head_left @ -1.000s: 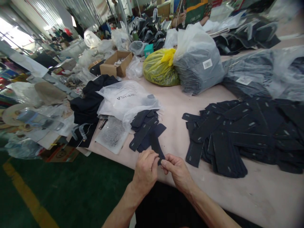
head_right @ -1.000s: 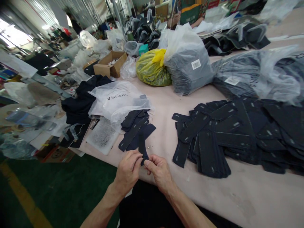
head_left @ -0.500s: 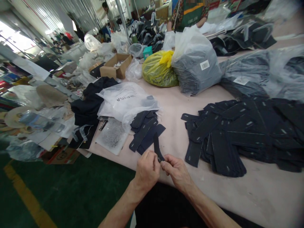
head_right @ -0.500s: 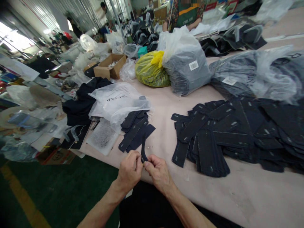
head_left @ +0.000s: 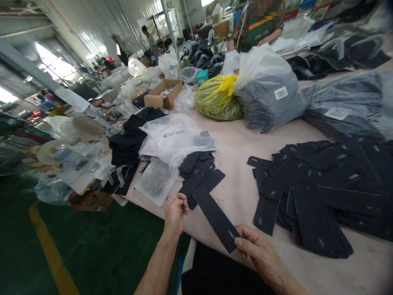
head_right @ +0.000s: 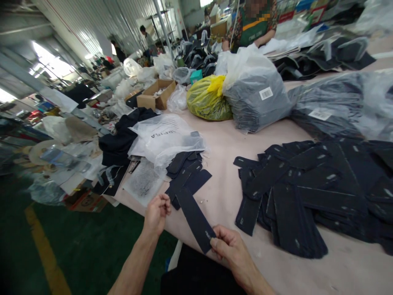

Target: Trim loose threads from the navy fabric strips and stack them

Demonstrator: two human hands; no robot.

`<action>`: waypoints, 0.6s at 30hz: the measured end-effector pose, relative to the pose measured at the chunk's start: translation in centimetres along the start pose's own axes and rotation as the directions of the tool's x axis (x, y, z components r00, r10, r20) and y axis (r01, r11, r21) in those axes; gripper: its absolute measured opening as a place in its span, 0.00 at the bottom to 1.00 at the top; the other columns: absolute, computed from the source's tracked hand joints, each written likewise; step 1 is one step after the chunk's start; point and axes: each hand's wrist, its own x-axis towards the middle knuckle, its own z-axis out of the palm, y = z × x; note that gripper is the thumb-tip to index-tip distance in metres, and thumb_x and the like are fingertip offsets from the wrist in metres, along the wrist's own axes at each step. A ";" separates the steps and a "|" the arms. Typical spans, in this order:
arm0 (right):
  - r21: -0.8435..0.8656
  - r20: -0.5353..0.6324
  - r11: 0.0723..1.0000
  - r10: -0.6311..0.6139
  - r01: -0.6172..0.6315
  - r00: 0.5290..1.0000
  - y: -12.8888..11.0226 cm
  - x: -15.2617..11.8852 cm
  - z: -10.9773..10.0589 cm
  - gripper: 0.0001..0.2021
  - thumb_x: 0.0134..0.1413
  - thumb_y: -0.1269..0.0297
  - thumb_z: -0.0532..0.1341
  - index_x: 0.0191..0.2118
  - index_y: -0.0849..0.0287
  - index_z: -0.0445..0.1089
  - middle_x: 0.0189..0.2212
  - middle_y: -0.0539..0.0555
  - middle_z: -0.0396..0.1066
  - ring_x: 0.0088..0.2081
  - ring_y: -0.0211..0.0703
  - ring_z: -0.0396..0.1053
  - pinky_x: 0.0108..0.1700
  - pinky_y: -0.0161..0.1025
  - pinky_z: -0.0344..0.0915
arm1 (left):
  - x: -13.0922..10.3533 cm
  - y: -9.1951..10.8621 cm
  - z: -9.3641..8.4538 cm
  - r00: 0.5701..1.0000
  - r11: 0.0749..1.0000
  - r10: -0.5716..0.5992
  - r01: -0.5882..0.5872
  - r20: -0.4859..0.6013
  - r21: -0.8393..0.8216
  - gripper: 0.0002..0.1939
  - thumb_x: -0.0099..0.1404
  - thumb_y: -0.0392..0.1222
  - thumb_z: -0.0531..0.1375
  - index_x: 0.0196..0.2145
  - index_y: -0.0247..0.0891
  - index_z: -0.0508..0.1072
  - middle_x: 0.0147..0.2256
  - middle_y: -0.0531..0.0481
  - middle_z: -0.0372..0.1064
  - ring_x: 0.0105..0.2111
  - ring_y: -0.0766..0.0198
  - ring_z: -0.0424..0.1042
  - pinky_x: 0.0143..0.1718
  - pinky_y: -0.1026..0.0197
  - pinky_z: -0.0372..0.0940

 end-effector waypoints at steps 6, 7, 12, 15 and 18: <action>-0.044 0.141 0.995 0.093 -0.088 0.986 -0.3 -1.2 -1.0 0.16 0.49 0.51 0.64 0.28 0.60 0.70 0.19 0.47 0.59 0.22 0.33 0.51 0.25 0.33 0.46 | -0.1 -0.1 0.6 0.991 0.970 -0.017 -0.015 0.130 0.242 0.21 0.54 0.58 0.64 0.26 0.35 0.68 0.17 0.58 0.59 0.15 0.74 0.57 0.16 0.70 0.46; -0.057 0.180 0.996 0.084 -0.074 0.980 -0.9 -1.4 -1.0 0.15 0.48 0.52 0.65 0.29 0.60 0.71 0.21 0.48 0.61 0.23 0.35 0.54 0.27 0.33 0.50 | -0.4 0.0 0.9 0.989 0.969 -0.026 -0.011 0.147 0.245 0.20 0.53 0.56 0.65 0.25 0.35 0.67 0.16 0.59 0.57 0.15 0.74 0.56 0.15 0.70 0.45; -0.043 0.255 0.996 0.086 -0.078 0.963 -4.2 -0.7 -0.1 0.17 0.45 0.53 0.67 0.38 0.59 0.72 0.29 0.50 0.69 0.29 0.40 0.64 0.31 0.34 0.58 | -2.8 -0.1 2.9 0.946 0.977 -0.179 0.137 0.269 0.166 0.18 0.52 0.52 0.66 0.24 0.36 0.65 0.15 0.59 0.57 0.13 0.76 0.53 0.14 0.71 0.43; 0.011 0.145 0.996 0.082 -0.085 0.986 -4.8 0.3 1.0 0.16 0.47 0.53 0.67 0.37 0.60 0.72 0.25 0.48 0.69 0.22 0.34 0.60 0.25 0.31 0.55 | -4.2 -0.8 4.0 0.909 0.968 -0.250 0.227 0.333 0.108 0.17 0.53 0.51 0.65 0.25 0.37 0.65 0.15 0.60 0.58 0.12 0.76 0.52 0.13 0.71 0.42; 0.087 0.114 0.995 0.032 -0.042 0.993 -4.5 0.8 2.0 0.14 0.47 0.55 0.66 0.35 0.60 0.72 0.26 0.50 0.72 0.23 0.34 0.63 0.26 0.31 0.57 | -4.9 -1.5 4.7 0.855 0.929 -0.348 0.370 0.384 0.018 0.15 0.53 0.49 0.65 0.25 0.37 0.65 0.15 0.60 0.58 0.11 0.75 0.53 0.12 0.70 0.41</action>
